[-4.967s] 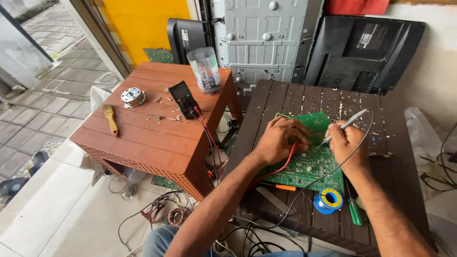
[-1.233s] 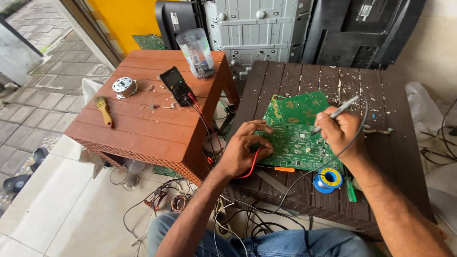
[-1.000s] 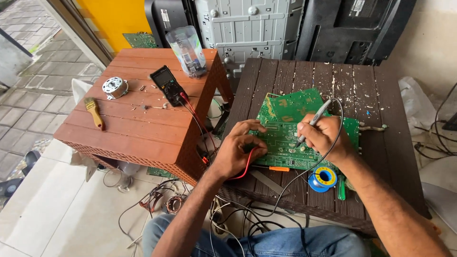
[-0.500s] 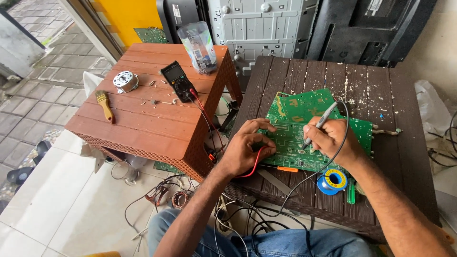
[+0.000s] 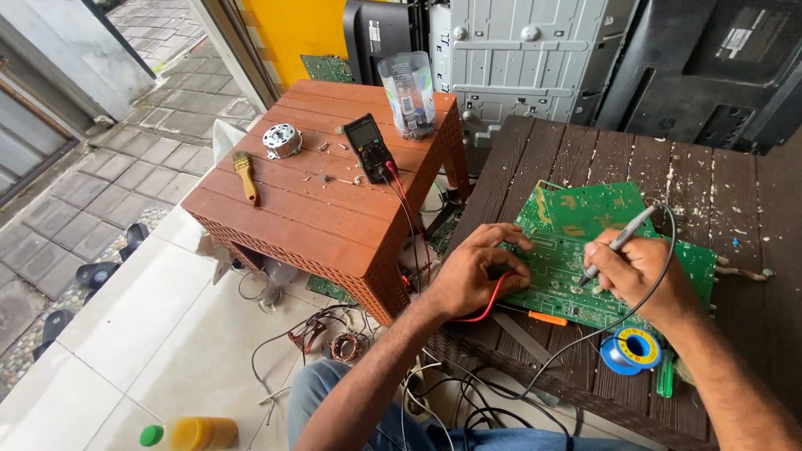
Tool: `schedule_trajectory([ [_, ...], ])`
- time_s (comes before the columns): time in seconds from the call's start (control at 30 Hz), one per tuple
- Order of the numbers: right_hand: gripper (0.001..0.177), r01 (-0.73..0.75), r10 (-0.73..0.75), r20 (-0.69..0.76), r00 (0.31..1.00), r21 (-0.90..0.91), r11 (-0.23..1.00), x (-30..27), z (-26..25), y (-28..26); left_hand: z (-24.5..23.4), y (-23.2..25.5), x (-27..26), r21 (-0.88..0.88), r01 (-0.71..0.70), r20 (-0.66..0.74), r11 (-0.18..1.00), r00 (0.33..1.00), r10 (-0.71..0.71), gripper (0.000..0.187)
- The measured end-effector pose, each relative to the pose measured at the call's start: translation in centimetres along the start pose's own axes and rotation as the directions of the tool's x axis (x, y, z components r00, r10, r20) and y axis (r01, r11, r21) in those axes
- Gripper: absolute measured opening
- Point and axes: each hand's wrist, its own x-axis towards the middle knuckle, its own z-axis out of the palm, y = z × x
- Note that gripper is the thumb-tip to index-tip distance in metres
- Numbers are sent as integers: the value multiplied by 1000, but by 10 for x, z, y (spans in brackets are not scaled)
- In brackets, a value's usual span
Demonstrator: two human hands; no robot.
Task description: The person sits on the floor and uses a multimeter to test points on a green circuit board. They hold the multimeter probes against various components on the board while checking the readings on the device's screen.
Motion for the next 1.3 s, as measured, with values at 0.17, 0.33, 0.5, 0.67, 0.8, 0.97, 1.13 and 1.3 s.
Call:
schedule_trajectory([
  [0.17,34,-8,8,7,1000,14,1000,1,0,1,-5,6,0,-129,87,25,988,996,-85,11],
  [0.33,34,-5,5,8,1000,5,1000,2,-1,4,0,-2,-1,-27,23,26,999,999,-22,11],
  [0.5,35,11,-12,11,1000,12,1000,2,-1,5,1,-5,-1,-15,6,8,1000,1000,-6,12],
  [0.67,35,-30,30,-3,1000,14,999,1,0,5,0,-4,-1,27,-22,24,999,999,21,14],
  [0.8,35,-19,19,10,1000,28,999,3,-1,9,-1,-1,1,58,-25,31,998,999,23,15],
  [0.97,34,-38,38,-1,999,69,997,2,-1,12,-2,-1,0,31,13,40,999,999,-14,12],
  [1.13,35,-68,71,-18,997,108,992,3,0,14,-4,2,-1,68,-32,3,997,999,32,11],
  [1.3,37,-34,35,-5,999,168,985,4,-2,13,-29,18,-8,-589,135,-198,797,932,-305,4],
])
